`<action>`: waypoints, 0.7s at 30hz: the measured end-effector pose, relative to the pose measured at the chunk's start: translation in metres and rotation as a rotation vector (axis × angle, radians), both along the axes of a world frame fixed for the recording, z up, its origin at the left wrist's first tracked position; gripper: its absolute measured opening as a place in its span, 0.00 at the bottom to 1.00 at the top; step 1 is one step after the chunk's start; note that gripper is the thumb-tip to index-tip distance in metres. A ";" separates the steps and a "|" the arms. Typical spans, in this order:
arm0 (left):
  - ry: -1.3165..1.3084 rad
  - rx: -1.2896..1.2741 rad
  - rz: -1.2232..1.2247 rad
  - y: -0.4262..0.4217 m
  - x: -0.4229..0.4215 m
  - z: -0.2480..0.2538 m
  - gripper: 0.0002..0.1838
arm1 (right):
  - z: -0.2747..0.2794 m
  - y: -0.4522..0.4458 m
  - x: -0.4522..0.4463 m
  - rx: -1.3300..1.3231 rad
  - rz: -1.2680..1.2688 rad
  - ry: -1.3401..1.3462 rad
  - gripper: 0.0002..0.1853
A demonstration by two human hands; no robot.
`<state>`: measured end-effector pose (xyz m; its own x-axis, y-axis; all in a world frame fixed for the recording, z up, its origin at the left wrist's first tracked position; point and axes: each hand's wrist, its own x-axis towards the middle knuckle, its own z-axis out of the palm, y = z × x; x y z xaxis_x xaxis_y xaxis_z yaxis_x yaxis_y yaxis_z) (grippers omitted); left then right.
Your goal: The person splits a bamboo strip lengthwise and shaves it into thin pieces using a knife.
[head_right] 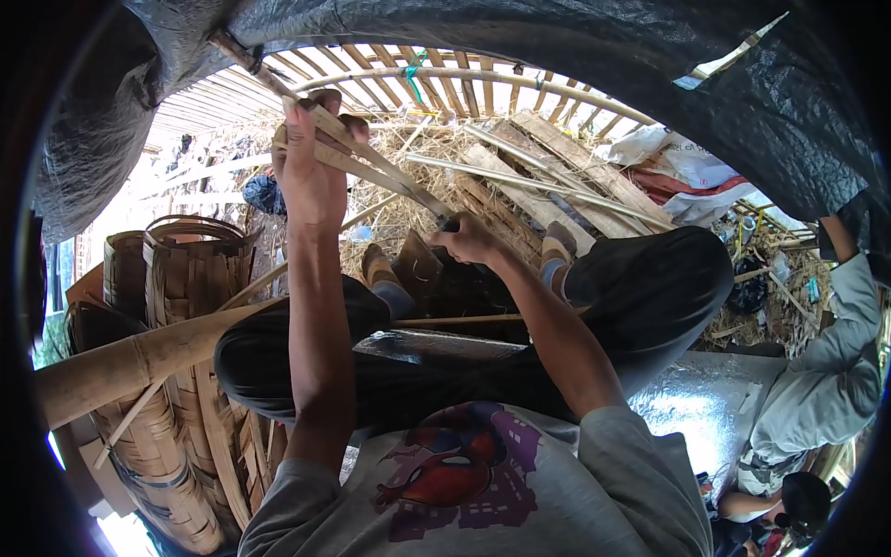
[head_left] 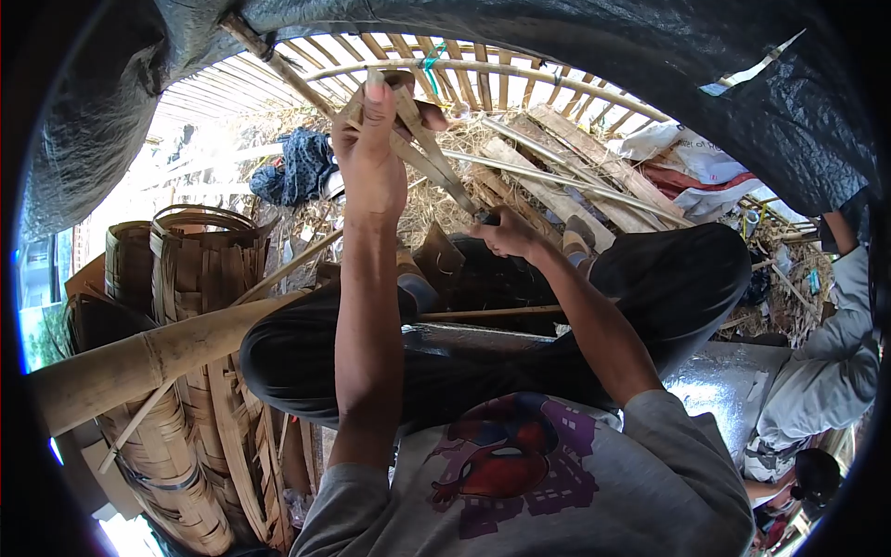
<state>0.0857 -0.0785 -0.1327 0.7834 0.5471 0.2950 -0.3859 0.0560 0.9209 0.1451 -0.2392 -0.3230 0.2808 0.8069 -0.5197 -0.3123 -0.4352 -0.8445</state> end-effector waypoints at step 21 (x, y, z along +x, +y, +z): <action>-0.165 0.288 -0.004 -0.023 0.017 -0.007 0.17 | -0.022 0.017 -0.064 -0.103 -0.499 -0.783 0.14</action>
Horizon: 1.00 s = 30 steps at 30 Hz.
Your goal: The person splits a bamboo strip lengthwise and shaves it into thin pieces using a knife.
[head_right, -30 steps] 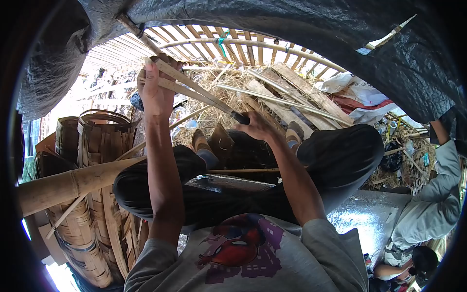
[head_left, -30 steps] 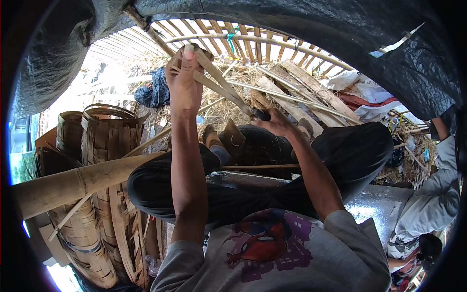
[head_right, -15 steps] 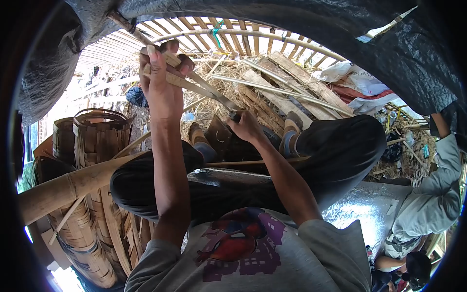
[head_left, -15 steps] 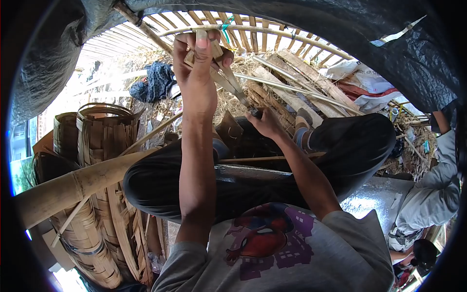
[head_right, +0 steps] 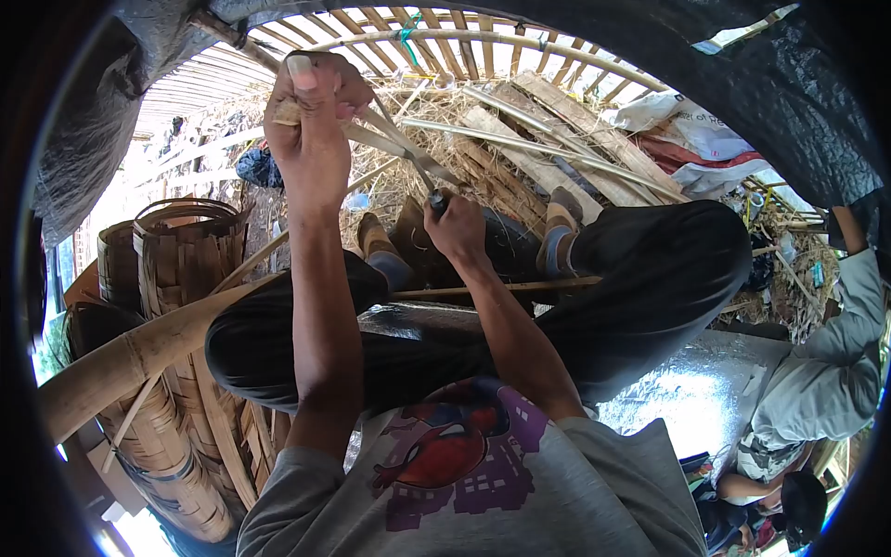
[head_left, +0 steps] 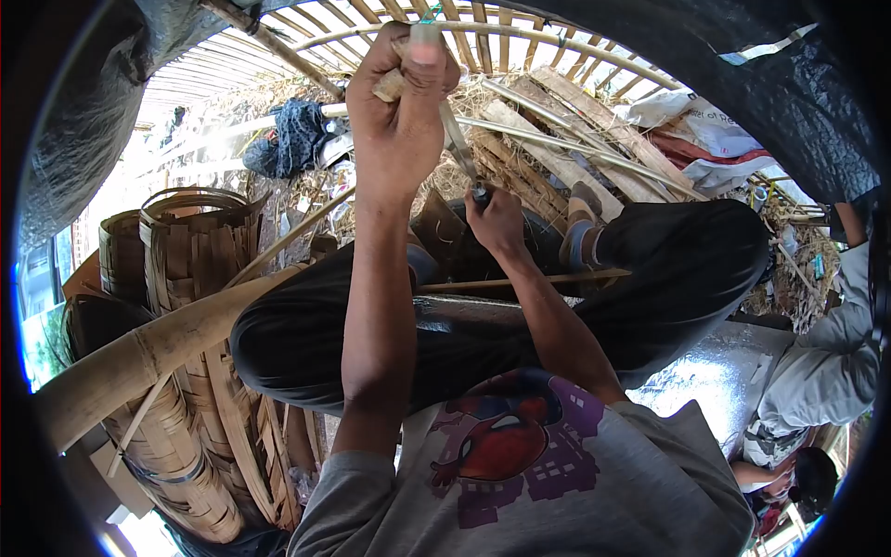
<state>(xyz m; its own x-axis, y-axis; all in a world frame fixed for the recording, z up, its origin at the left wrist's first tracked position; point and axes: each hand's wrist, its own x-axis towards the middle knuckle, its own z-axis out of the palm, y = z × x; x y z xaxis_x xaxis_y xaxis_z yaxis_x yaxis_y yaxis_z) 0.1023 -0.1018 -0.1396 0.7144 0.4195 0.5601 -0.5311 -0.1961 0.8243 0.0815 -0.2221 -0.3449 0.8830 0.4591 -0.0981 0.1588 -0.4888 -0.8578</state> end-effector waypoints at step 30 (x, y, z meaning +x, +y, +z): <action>-0.019 0.001 0.185 0.020 0.011 -0.010 0.33 | 0.016 -0.011 0.055 -0.031 0.322 0.282 0.17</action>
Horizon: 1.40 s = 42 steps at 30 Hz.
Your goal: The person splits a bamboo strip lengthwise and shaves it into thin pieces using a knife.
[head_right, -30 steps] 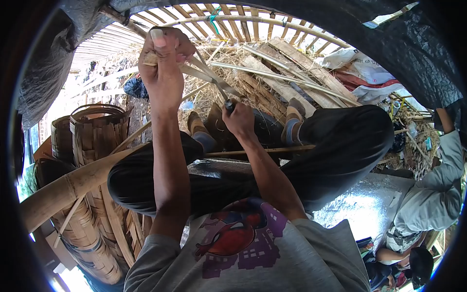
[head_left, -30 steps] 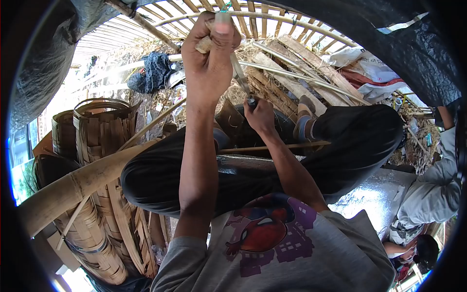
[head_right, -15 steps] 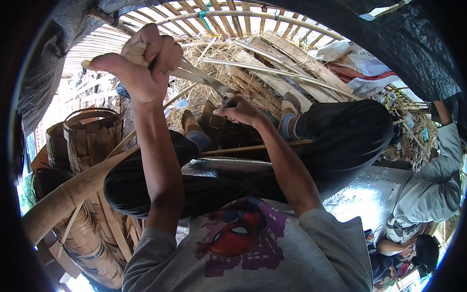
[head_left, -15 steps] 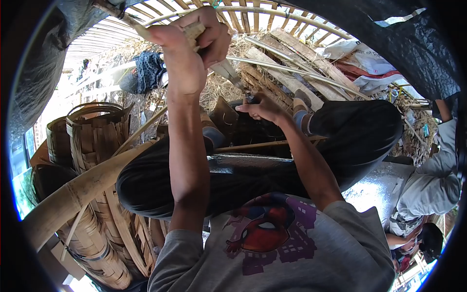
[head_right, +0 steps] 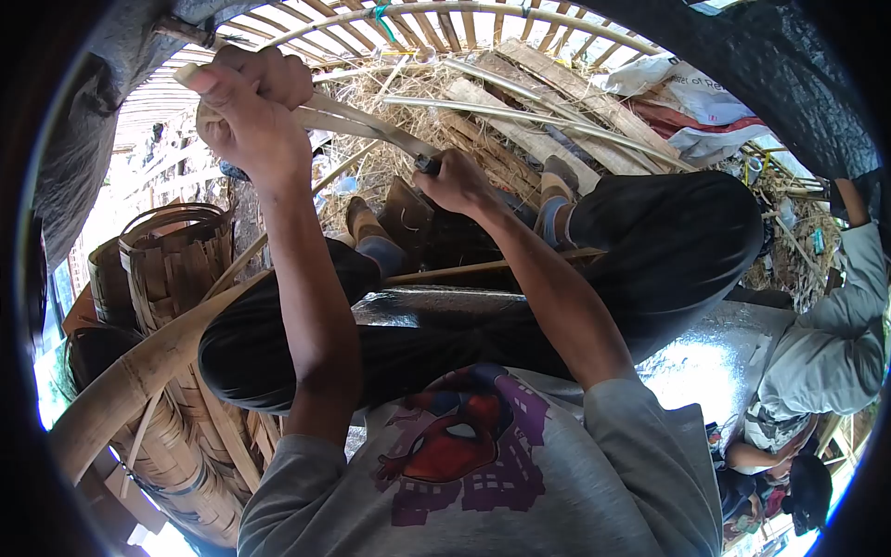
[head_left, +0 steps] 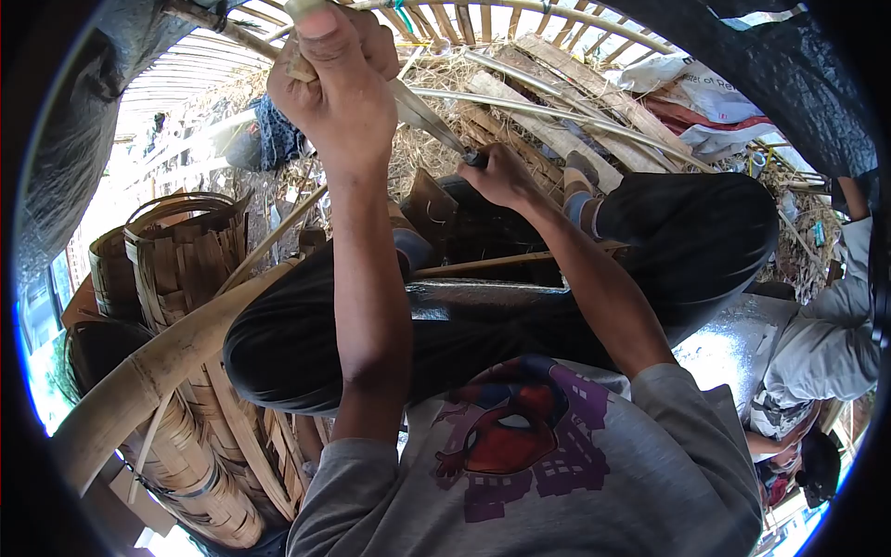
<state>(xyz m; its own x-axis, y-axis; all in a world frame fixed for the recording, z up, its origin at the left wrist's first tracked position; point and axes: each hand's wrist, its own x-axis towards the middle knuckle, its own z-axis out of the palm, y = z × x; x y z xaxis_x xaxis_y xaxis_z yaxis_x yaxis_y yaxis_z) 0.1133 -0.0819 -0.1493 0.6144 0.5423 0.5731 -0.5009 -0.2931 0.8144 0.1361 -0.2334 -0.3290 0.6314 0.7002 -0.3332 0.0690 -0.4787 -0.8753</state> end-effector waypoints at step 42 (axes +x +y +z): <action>-0.032 0.009 0.022 -0.023 0.014 0.018 0.28 | -0.020 0.044 -0.080 0.300 -0.535 0.658 0.19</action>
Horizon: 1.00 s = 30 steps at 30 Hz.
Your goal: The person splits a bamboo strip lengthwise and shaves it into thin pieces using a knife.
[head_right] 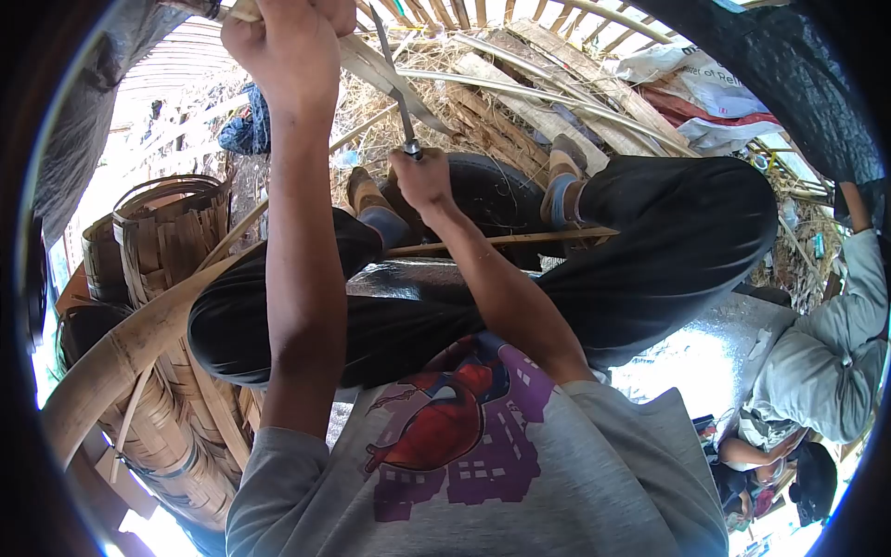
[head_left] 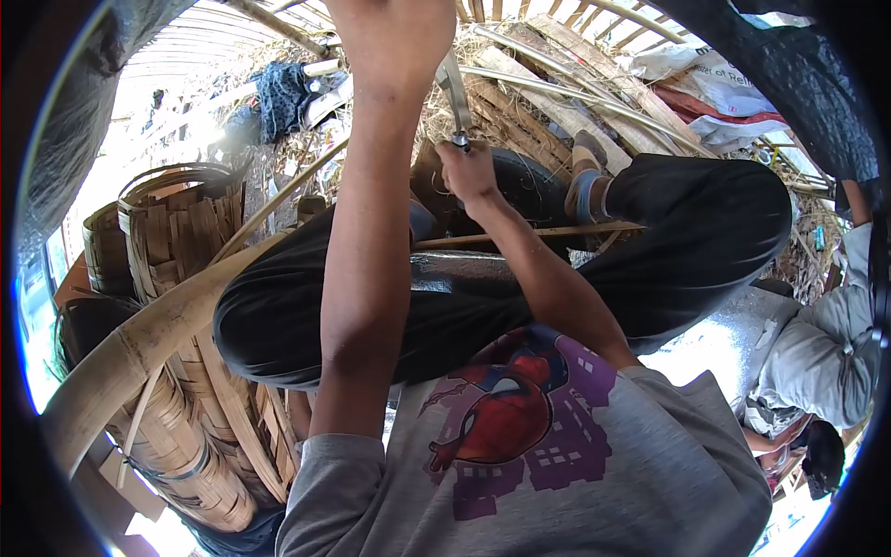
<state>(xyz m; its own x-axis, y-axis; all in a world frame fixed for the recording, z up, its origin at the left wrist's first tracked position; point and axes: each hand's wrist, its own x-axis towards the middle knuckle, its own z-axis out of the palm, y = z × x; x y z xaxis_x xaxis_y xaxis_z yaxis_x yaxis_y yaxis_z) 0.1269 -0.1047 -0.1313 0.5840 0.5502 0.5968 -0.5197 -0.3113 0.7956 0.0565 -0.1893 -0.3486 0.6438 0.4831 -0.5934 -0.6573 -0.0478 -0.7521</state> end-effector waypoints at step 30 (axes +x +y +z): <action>0.085 -0.041 -0.324 0.068 0.012 -0.008 0.26 | 0.003 -0.024 0.060 -0.226 0.260 -0.848 0.18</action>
<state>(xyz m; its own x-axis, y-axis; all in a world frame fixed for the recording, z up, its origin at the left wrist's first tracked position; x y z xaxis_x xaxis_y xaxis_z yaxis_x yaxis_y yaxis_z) 0.1386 -0.0365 -0.1393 0.7794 0.3499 0.5197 -0.5177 -0.1076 0.8488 0.1161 -0.2132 -0.3456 0.7941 0.6037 -0.0700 0.1628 -0.3223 -0.9325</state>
